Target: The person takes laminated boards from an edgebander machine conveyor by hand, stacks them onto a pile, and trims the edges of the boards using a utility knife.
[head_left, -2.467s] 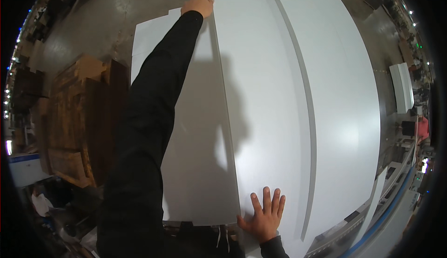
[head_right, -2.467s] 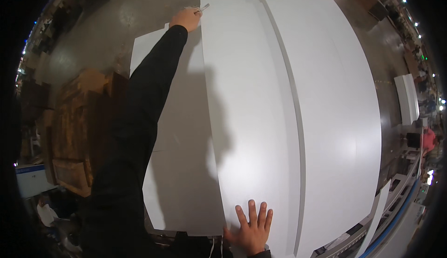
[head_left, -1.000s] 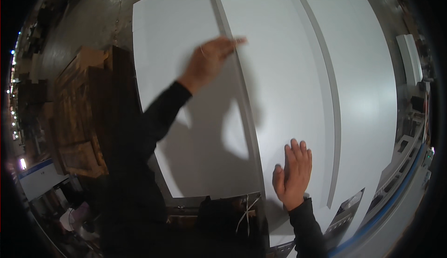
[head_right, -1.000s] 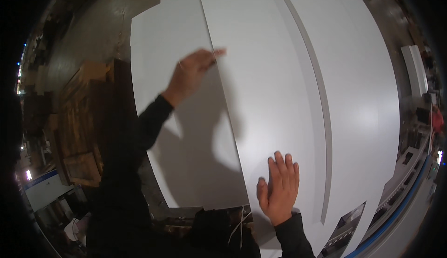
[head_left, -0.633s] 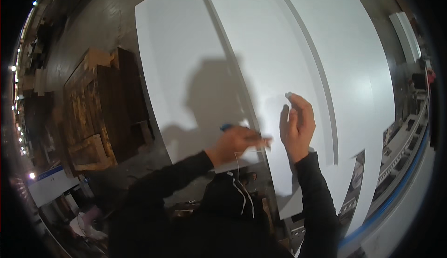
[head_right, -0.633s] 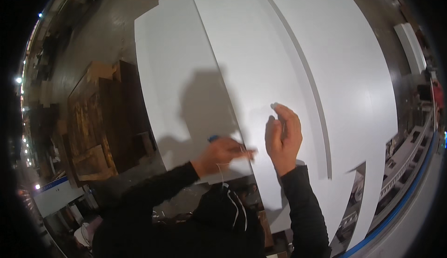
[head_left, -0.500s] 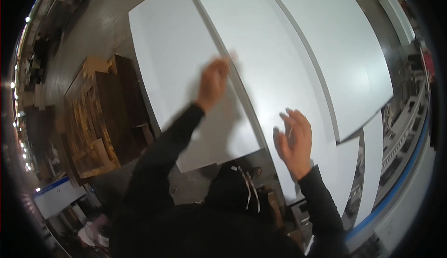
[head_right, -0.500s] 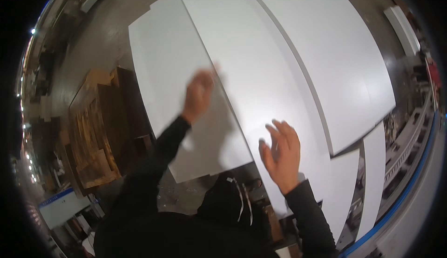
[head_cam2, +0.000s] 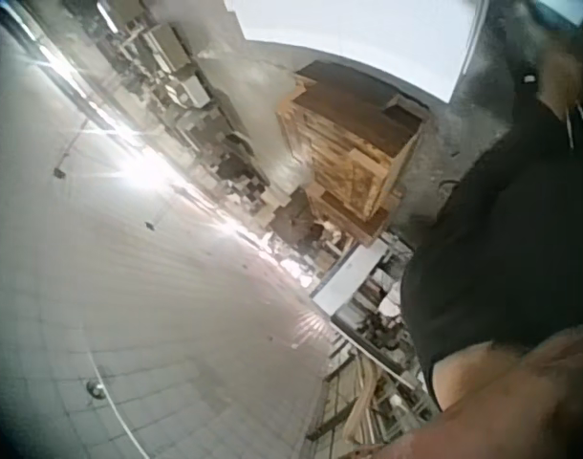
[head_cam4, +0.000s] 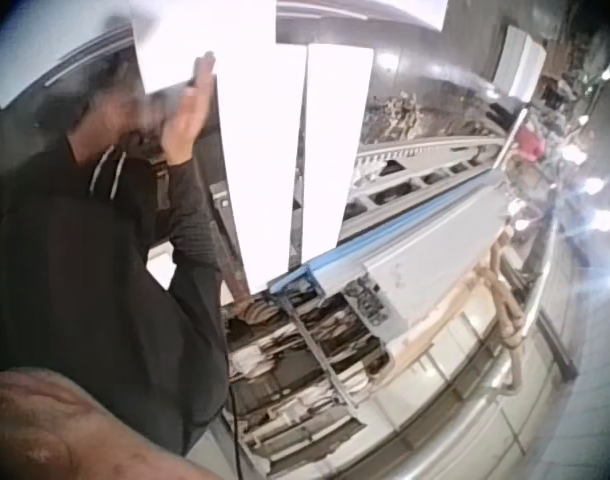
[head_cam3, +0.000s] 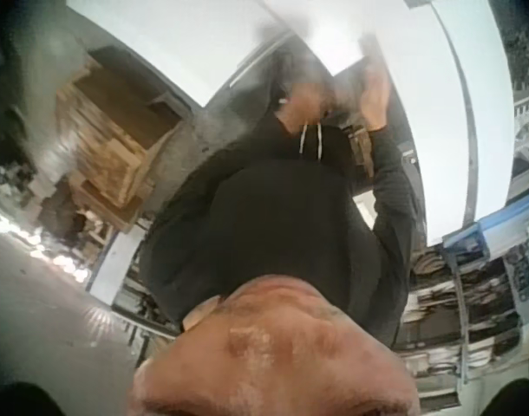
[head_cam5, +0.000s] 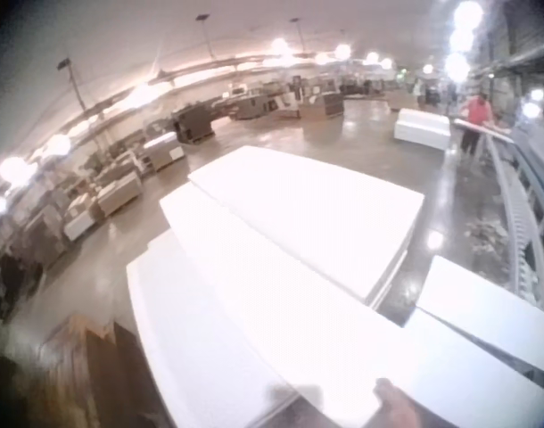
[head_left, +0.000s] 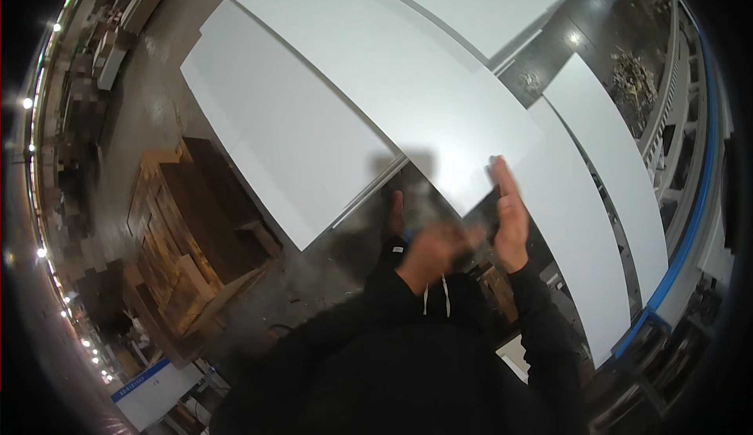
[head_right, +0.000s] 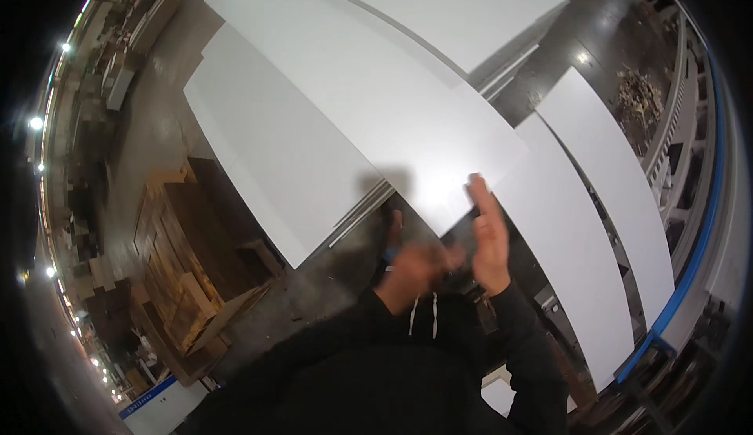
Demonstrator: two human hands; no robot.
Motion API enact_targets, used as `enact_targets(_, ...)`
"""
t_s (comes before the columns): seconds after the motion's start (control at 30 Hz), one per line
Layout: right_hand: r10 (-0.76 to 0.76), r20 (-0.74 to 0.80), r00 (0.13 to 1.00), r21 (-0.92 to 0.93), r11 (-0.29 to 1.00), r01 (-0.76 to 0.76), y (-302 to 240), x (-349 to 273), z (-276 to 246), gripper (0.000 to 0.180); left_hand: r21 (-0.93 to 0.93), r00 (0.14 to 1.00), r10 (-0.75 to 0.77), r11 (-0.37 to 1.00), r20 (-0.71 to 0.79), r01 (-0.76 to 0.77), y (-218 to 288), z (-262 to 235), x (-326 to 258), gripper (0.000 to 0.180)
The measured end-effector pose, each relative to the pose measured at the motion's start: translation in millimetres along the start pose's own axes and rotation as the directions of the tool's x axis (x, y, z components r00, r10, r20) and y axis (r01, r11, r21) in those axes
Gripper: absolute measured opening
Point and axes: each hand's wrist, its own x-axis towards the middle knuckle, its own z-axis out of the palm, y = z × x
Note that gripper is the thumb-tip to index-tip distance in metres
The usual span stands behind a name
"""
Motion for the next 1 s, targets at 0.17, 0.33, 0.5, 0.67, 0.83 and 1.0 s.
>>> enact_targets(0.17,0.194,-0.452,0.871,0.205,0.972,-0.111,-8,-45,-59,0.04,-0.242,0.979,0.025,0.97,0.204,0.026,34,41,-62,0.055)
enact_targets(0.33,0.54,-0.16,0.826,0.562,0.738,-0.373,-11,-60,-1,0.06,-0.64,0.63,-0.743,0.601,-0.225,0.479,-75,-58,4,0.026)
enact_targets(0.5,0.54,-0.323,0.778,0.264,0.84,-0.474,-17,-21,79,0.07,-0.786,0.456,-0.835,0.494,-0.309,0.372,-209,-183,84,0.055)
enact_targets(0.67,0.543,-0.355,0.761,0.37,0.829,-0.419,-25,22,104,0.071,-0.618,0.58,-0.735,0.648,-0.352,0.446,-279,-218,144,0.036)
enact_targets(0.83,0.558,-0.399,0.727,0.523,0.79,-0.319,-18,75,147,0.067,-0.432,0.544,-0.711,0.703,-0.446,0.565,-319,-241,167,0.039)
enact_targets(1.0,0.66,-0.305,0.687,0.541,0.714,-0.445,-22,105,164,0.065,-0.024,0.562,-0.62,0.683,-0.547,0.73,-349,-262,180,0.046)
